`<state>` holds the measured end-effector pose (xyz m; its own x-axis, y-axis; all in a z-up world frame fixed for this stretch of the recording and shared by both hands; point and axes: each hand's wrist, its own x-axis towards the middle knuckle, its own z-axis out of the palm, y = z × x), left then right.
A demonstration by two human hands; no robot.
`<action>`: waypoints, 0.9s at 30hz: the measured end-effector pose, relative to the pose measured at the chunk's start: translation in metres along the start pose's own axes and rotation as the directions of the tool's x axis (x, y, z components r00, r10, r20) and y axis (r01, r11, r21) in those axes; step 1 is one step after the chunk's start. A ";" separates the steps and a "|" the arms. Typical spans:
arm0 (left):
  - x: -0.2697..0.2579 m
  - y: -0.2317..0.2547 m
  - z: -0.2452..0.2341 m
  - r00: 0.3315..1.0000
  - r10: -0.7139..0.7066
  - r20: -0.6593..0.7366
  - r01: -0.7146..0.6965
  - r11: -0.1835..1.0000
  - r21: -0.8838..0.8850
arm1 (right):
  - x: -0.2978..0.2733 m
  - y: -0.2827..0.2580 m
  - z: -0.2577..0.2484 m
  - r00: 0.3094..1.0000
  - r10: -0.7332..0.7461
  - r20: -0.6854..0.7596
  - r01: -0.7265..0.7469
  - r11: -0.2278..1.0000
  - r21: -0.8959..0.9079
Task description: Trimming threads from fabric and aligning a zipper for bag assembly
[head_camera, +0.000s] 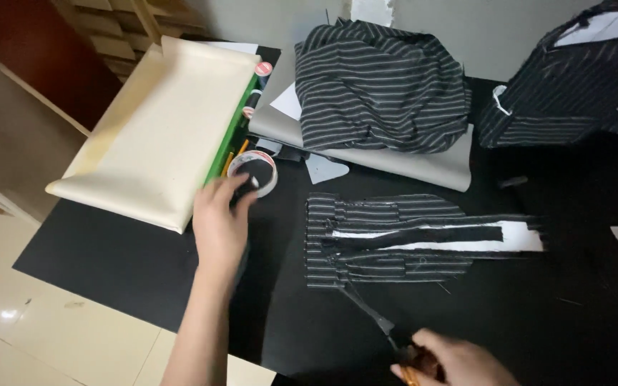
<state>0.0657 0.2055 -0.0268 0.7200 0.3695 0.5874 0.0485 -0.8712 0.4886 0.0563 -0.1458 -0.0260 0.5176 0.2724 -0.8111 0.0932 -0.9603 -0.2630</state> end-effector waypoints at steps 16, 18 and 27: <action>-0.031 0.031 0.009 0.990 0.070 0.125 -0.078 0.995 0.065 | 0.055 0.136 0.041 0.856 -0.329 -0.399 0.163 0.904 -0.395; -0.058 0.038 0.006 0.933 -0.135 0.333 0.100 0.988 0.121 | 0.050 0.128 0.043 0.856 -0.250 -0.453 0.033 0.900 -0.435; -0.084 0.048 0.003 0.846 -0.284 0.450 0.241 0.959 0.152 | 0.048 0.121 0.038 0.889 -0.152 -0.432 -0.035 0.918 -0.395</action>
<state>0.0101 0.1319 -0.0549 0.9075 0.4146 0.0679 0.3251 -0.7952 0.5118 0.0607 -0.2462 -0.1165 0.8133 0.3619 -0.4555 0.4035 -0.9149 -0.0065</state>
